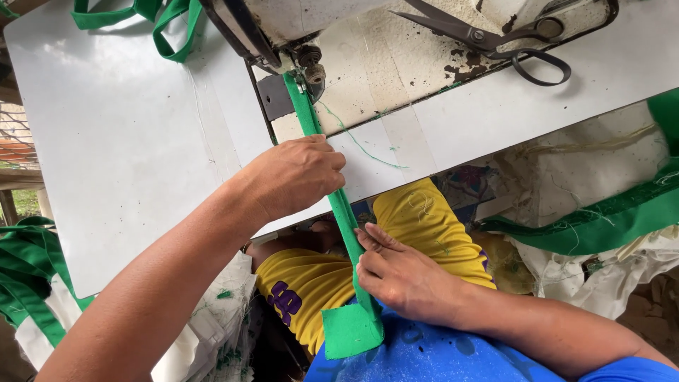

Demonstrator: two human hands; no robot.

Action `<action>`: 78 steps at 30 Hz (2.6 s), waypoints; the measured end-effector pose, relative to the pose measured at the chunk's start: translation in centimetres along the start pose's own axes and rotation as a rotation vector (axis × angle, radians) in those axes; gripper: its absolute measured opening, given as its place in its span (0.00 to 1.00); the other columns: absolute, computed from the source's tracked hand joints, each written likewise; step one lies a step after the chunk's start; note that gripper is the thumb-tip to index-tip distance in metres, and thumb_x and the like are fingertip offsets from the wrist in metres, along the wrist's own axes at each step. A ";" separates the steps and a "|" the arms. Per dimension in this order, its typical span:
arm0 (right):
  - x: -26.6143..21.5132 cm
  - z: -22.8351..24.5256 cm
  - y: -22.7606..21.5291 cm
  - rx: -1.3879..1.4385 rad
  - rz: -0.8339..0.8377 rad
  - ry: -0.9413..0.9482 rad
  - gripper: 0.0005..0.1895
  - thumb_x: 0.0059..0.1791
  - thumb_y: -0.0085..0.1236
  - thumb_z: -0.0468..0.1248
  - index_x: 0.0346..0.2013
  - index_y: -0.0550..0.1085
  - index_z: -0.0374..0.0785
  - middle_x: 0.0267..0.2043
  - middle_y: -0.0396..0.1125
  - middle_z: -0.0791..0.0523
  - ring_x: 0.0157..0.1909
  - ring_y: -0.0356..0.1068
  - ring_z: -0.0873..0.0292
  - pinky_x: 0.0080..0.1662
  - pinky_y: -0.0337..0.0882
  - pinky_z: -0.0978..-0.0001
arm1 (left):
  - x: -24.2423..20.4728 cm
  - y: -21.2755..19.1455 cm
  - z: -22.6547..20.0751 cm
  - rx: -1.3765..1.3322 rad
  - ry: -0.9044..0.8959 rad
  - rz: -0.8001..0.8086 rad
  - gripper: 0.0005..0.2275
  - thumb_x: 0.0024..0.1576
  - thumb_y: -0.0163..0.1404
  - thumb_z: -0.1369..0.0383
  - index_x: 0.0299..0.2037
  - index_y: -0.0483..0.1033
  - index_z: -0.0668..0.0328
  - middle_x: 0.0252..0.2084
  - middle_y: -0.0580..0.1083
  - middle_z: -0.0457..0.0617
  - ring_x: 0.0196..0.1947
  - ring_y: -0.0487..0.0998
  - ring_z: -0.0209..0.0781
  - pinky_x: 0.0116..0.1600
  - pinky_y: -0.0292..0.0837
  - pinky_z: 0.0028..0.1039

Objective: Folding and sewing green fabric straps using an industrial sewing machine.

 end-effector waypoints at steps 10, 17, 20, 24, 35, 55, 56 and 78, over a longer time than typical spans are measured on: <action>-1.5 -0.1 1.7 0.080 -0.225 0.038 0.09 0.57 0.47 0.31 0.47 0.73 0.28 0.51 0.70 0.47 0.63 0.69 0.34 0.70 0.58 0.39 | 0.7 -1.0 -0.6 0.080 0.015 -0.058 0.12 0.57 0.50 0.76 0.22 0.69 0.47 0.21 0.67 0.40 0.28 0.71 0.45 0.45 0.68 0.35; -1.5 -0.2 1.8 0.117 -0.384 0.127 0.08 0.55 0.54 0.35 0.48 0.76 0.39 0.48 0.74 0.58 0.59 0.74 0.46 0.62 0.58 0.46 | 0.6 -0.7 -0.7 0.101 0.008 -0.060 0.12 0.58 0.51 0.73 0.21 0.71 0.45 0.22 0.68 0.40 0.27 0.70 0.44 0.46 0.69 0.35; -1.2 -0.2 1.5 0.119 -0.416 0.143 0.07 0.54 0.55 0.35 0.47 0.76 0.40 0.47 0.74 0.59 0.58 0.75 0.47 0.61 0.58 0.48 | 0.7 -0.7 -0.6 0.121 0.004 -0.069 0.12 0.59 0.51 0.72 0.21 0.73 0.45 0.22 0.69 0.40 0.29 0.71 0.44 0.46 0.69 0.34; -1.5 -0.4 2.0 0.199 -0.446 0.180 0.09 0.54 0.57 0.35 0.48 0.77 0.43 0.46 0.74 0.60 0.58 0.74 0.47 0.61 0.57 0.48 | 0.9 -0.4 -0.8 0.145 -0.007 -0.048 0.11 0.56 0.52 0.72 0.21 0.74 0.45 0.23 0.69 0.41 0.31 0.71 0.46 0.48 0.70 0.35; -0.9 -1.3 2.0 0.000 -0.392 0.063 0.06 0.55 0.51 0.34 0.41 0.78 0.42 0.41 0.73 0.59 0.61 0.73 0.49 0.67 0.54 0.44 | 1.3 -2.8 -2.2 0.126 -0.099 -0.010 0.08 0.54 0.57 0.70 0.21 0.78 0.47 0.23 0.72 0.42 0.36 0.75 0.44 0.60 0.68 0.41; 0.2 -3.7 4.2 -0.106 -0.390 0.085 0.05 0.52 0.55 0.30 0.32 0.76 0.37 0.31 0.67 0.55 0.55 0.77 0.52 0.67 0.62 0.44 | -2.0 -2.3 5.1 0.229 -0.216 -0.291 0.03 0.58 0.58 0.68 0.33 0.78 0.50 0.41 0.77 0.39 0.51 0.75 0.40 0.58 0.69 0.31; 0.2 -3.6 4.2 -0.103 -0.381 0.084 0.05 0.51 0.55 0.30 0.32 0.76 0.38 0.30 0.67 0.55 0.55 0.77 0.52 0.66 0.62 0.43 | -1.7 -2.2 5.0 0.238 -0.225 -0.232 0.03 0.56 0.59 0.68 0.31 0.78 0.48 0.39 0.77 0.37 0.50 0.75 0.39 0.57 0.69 0.31; -0.4 -3.5 4.9 -0.076 -0.402 0.067 0.04 0.51 0.55 0.30 0.33 0.77 0.35 0.32 0.68 0.54 0.58 0.75 0.49 0.66 0.62 0.40 | -0.8 -2.5 3.6 0.539 -0.066 -0.254 0.09 0.53 0.62 0.69 0.25 0.74 0.46 0.24 0.75 0.36 0.45 0.75 0.36 0.55 0.71 0.28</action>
Point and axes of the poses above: each hand's wrist, its own x-axis towards the middle knuckle, its own y-axis out of the palm, z = x × y, the point moved 4 cm from there along x, towards the middle knuckle
